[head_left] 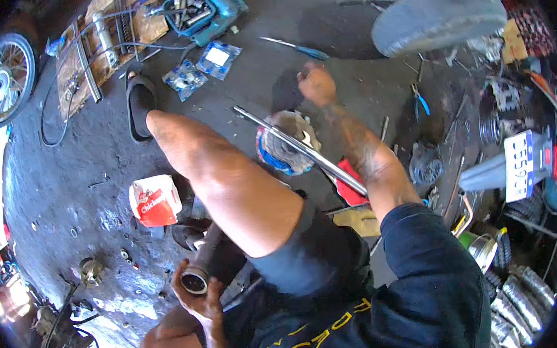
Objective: Disassembling and cleaning motorcycle front fork components to service the oil seals.
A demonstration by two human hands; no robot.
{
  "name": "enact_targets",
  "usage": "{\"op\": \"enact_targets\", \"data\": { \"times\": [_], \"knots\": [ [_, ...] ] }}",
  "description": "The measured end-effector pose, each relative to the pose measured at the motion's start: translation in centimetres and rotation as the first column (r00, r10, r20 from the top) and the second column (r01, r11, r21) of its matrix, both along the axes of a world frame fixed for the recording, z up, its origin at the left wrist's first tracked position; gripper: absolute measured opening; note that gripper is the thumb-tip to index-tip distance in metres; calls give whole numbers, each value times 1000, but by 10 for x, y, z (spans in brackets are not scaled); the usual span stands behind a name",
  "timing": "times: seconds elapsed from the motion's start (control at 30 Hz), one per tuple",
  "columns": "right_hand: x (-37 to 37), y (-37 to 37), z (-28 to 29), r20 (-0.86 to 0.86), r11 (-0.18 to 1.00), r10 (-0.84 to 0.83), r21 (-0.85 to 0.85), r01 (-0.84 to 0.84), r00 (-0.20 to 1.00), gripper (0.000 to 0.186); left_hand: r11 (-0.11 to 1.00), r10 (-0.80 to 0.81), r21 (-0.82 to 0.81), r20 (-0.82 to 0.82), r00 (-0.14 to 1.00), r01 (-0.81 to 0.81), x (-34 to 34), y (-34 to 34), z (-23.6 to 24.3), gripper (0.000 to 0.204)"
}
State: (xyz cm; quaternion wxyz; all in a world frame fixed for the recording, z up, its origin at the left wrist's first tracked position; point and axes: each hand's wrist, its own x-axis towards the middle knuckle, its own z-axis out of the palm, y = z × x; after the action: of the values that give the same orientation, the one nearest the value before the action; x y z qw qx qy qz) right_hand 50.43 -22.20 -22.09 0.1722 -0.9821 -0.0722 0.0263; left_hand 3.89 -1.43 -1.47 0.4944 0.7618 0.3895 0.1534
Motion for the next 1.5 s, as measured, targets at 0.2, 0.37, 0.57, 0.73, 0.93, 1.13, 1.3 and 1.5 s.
{"op": "enact_targets", "data": {
  "times": [0.2,0.37,0.57,0.73,0.93,1.13,1.3,1.5],
  "knots": [
    [53,52,-47,-330,986,143,-28,-161,933,58,998,21,-59,-48,999,-24,21,24,16,56],
    [82,-2,-53,44,905,312,-317,-283,949,26,992,-118,-44,-100,988,114,66,43,9,63],
    [-52,48,206,-234,891,400,326,-316,886,32,987,47,-154,87,995,-33,68,42,-3,58],
    [-174,46,343,-73,459,888,99,-883,454,36,983,19,-182,157,987,10,70,22,-11,48],
    [-226,43,364,-41,266,959,-198,-944,279,40,998,-14,-58,169,985,25,76,-4,-16,46],
    [-249,60,367,-78,171,975,-323,-931,206,37,1000,-16,20,235,972,12,72,2,-15,48],
    [-267,70,373,-172,167,952,-396,-903,252,36,998,-68,28,238,969,63,68,4,-18,50],
    [-244,103,384,-325,53,929,-351,-935,175,31,997,-59,-23,292,954,69,66,10,-29,37]
  ]
}}
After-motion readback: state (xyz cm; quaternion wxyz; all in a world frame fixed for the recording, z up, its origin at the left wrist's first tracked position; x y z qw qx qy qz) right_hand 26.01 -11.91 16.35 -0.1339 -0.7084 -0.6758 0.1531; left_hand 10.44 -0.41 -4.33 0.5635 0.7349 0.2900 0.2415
